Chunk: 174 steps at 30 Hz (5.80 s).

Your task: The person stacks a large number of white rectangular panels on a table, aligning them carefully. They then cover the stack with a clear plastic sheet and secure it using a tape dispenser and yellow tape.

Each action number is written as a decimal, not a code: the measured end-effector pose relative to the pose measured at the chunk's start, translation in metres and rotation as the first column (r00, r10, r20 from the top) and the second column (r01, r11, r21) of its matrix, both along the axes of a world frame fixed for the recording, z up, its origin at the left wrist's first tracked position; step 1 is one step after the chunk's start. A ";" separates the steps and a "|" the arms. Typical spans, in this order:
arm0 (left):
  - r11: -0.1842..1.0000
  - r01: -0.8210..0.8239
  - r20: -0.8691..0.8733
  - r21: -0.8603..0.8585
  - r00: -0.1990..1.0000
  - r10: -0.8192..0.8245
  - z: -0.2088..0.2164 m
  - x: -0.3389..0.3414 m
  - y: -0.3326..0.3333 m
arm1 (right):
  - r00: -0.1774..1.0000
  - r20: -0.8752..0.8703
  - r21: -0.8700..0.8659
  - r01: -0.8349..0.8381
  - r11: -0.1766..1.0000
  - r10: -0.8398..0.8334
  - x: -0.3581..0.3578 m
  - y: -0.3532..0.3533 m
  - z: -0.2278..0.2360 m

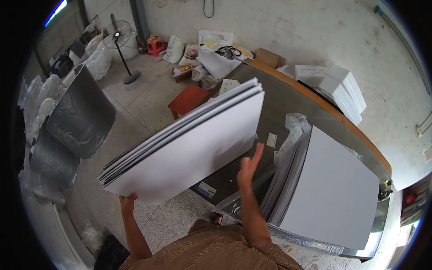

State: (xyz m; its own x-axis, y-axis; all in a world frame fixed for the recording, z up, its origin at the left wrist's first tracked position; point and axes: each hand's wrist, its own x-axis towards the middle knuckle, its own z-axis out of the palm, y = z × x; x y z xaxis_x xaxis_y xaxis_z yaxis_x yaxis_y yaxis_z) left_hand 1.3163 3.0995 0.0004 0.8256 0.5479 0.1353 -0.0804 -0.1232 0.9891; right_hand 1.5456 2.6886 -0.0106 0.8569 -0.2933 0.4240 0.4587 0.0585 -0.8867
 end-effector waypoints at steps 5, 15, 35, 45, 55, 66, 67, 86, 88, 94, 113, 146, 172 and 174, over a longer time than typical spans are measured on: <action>0.997 -0.069 0.080 -0.020 0.994 0.071 -0.024 -0.021 -0.018 | 0.997 -0.069 0.170 0.043 0.984 -0.031 0.090 -0.053 0.015; 0.978 -0.120 0.292 -0.169 0.942 0.166 -0.065 -0.024 -0.008 | 0.911 -0.228 0.406 -0.231 0.884 0.343 0.144 -0.048 0.035; 0.953 -0.134 0.359 -0.273 0.905 0.230 -0.015 -0.007 -0.079 | 0.896 -0.223 0.392 -0.279 0.877 0.385 0.157 -0.064 0.014; 0.941 -0.327 0.398 0.087 0.877 0.268 -0.111 -0.038 -0.052 | 0.966 -0.153 0.624 -0.069 0.779 0.209 0.154 -0.033 0.042; 0.970 -0.117 0.120 0.212 0.988 0.093 -0.136 -0.068 -0.017 | 0.972 0.235 -0.910 0.219 0.351 0.003 0.096 0.022 0.302; 0.960 -0.277 0.278 -0.026 0.921 0.273 -0.052 -0.034 -0.054 | 0.979 -0.020 -0.837 -0.128 0.533 0.203 0.125 -0.016 0.271; 0.969 -0.246 0.277 0.025 0.933 0.230 -0.053 -0.034 -0.048 | 0.994 -0.046 -0.874 -0.090 0.478 0.102 0.132 -0.027 0.281; 0.960 -0.280 0.243 0.014 0.932 0.268 -0.054 -0.029 -0.046 | 0.981 -0.183 -0.877 -0.132 0.462 -0.067 0.173 -0.019 0.282; 0.955 -0.296 0.218 0.029 0.934 0.283 -0.058 -0.028 -0.045 | 0.972 -0.217 -0.744 -0.223 0.630 0.088 0.159 0.015 0.309; 0.960 -0.280 0.322 -0.003 0.909 0.266 -0.052 -0.024 -0.037 | 0.832 -0.082 -0.643 -0.465 0.608 0.549 0.040 0.229 0.331; 0.956 -0.290 0.339 0.050 0.905 0.256 -0.105 -0.022 -0.039 | 0.777 -0.556 -0.382 -0.556 0.739 0.297 0.183 -0.102 0.229; 0.914 0.312 0.221 -0.260 0.940 -0.258 0.315 0.185 -0.047 | 0.996 -0.087 -0.572 -0.031 0.819 -0.022 -0.002 -0.249 0.472; 0.547 0.835 -0.501 -0.058 0.449 -0.739 0.185 0.273 -0.526 | 0.463 -0.800 -0.384 0.096 0.918 -0.383 -0.190 -0.710 0.212; 0.584 0.811 -0.474 -0.029 0.503 -0.723 0.179 0.272 -0.508 | 0.533 -0.810 -0.249 0.063 0.966 -0.244 -0.193 -0.705 0.211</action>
State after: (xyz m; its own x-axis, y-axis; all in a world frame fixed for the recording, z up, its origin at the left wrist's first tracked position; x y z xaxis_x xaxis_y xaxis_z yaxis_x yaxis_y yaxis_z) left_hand 1.5887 2.5917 0.1798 0.9000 -0.3268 -0.2884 0.1544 -0.3798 0.9121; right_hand 1.3529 1.9835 0.2005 0.7957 -0.4580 -0.3963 -0.5001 -0.1277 -0.8565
